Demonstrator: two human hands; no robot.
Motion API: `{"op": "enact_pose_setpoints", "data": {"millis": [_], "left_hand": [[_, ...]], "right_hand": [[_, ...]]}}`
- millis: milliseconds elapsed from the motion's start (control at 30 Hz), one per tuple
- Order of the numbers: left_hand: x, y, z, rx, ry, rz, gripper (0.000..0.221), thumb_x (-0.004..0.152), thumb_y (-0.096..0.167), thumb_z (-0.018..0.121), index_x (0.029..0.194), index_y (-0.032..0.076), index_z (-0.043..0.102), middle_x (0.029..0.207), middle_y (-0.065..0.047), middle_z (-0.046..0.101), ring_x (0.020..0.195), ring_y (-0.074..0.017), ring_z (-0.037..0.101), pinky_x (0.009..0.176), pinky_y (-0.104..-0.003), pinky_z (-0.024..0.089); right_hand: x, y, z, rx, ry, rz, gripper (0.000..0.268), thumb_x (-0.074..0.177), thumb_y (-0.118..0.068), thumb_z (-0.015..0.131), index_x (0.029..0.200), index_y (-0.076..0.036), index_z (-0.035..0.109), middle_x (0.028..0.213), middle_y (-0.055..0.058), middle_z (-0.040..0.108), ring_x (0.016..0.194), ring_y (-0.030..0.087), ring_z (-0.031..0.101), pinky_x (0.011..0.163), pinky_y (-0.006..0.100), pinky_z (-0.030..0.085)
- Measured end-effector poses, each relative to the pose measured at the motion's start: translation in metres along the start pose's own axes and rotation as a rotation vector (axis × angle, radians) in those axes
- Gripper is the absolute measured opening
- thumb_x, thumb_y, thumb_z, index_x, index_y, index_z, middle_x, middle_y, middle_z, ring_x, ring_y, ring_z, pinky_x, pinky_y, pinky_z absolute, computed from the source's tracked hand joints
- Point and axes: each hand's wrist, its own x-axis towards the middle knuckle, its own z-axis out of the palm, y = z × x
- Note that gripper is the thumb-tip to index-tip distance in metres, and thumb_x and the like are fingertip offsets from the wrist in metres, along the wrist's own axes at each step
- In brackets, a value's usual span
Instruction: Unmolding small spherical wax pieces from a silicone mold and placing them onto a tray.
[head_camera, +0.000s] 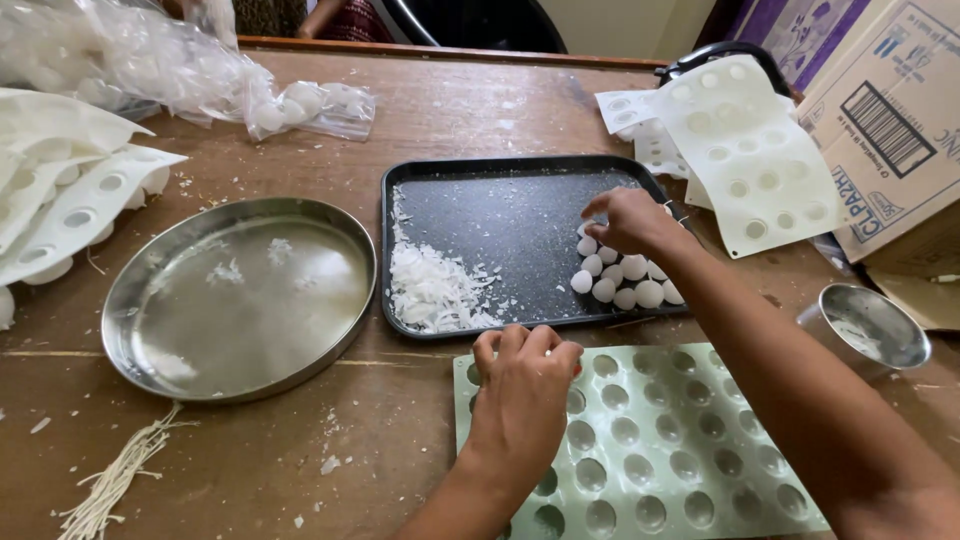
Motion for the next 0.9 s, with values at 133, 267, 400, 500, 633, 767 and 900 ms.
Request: {"op": "enact_pose_setpoints", "data": {"millis": [133,267,400,500,633,767,900], "left_hand": [[0.000,-0.006,0.006,0.048,0.022,-0.030,0.016,0.093,0.016,0.065,0.104,0.004,0.068,0.106,-0.011,0.066,0.108,-0.0290,0.058,0.104,-0.050,0.032],[0.001,-0.010,0.004,0.101,-0.017,-0.085,0.039,0.092,0.029,0.068,0.117,0.000,0.064,0.108,-0.014,0.065,0.110,-0.0321,0.056,0.107,-0.056,0.026],[-0.001,-0.017,0.003,0.053,-0.071,-0.085,0.040,0.088,0.033,0.070,0.118,0.006,0.067,0.110,-0.014,0.064,0.113,-0.0338,0.053,0.107,-0.054,0.027],[0.002,-0.016,-0.014,-0.112,-0.174,-0.090,0.043,0.082,0.031,0.073,0.120,0.012,0.068,0.110,-0.012,0.063,0.114,-0.0312,0.052,0.104,-0.049,0.030],[0.005,-0.016,-0.026,-0.155,-0.226,-0.106,0.040,0.080,0.027,0.072,0.119,0.017,0.070,0.105,-0.009,0.064,0.112,-0.0276,0.055,0.104,-0.046,0.033],[0.004,-0.019,-0.024,-0.169,-0.185,-0.074,0.033,0.080,0.025,0.073,0.112,0.014,0.070,0.104,-0.007,0.066,0.108,-0.0263,0.058,0.104,-0.045,0.035],[0.004,-0.016,-0.019,-0.131,-0.108,-0.051,0.024,0.079,0.020,0.074,0.102,0.012,0.069,0.100,-0.005,0.069,0.102,-0.0262,0.062,0.102,-0.045,0.036]], "right_hand": [[-0.065,-0.070,-0.039,-0.066,0.325,-0.223,0.033,0.082,-0.023,0.080,0.113,-0.011,0.079,0.113,0.016,0.076,0.106,0.040,0.064,0.088,0.049,0.052],[-0.139,-0.131,-0.078,0.325,-0.188,-0.107,0.031,0.092,-0.031,0.067,0.115,-0.013,0.075,0.106,0.009,0.079,0.094,0.022,0.075,0.085,0.037,0.058],[-0.175,-0.135,-0.073,0.459,-0.388,-0.024,0.037,0.096,-0.036,0.060,0.122,-0.012,0.071,0.103,0.009,0.080,0.092,0.019,0.077,0.082,0.034,0.058],[-0.186,-0.126,-0.069,0.545,-0.316,-0.115,0.038,0.095,-0.034,0.061,0.122,-0.009,0.068,0.107,0.010,0.077,0.096,0.020,0.075,0.082,0.035,0.057],[-0.192,-0.126,-0.072,0.563,-0.267,-0.186,0.038,0.092,-0.033,0.066,0.120,-0.008,0.068,0.107,0.010,0.075,0.097,0.021,0.073,0.082,0.036,0.056],[-0.192,-0.129,-0.068,0.584,-0.205,-0.224,0.035,0.088,-0.031,0.071,0.112,-0.006,0.067,0.105,0.011,0.074,0.097,0.024,0.073,0.083,0.037,0.056],[-0.193,-0.131,-0.058,0.519,-0.114,-0.277,0.032,0.087,-0.028,0.074,0.107,-0.004,0.066,0.103,0.013,0.071,0.097,0.030,0.069,0.083,0.041,0.054]]}}
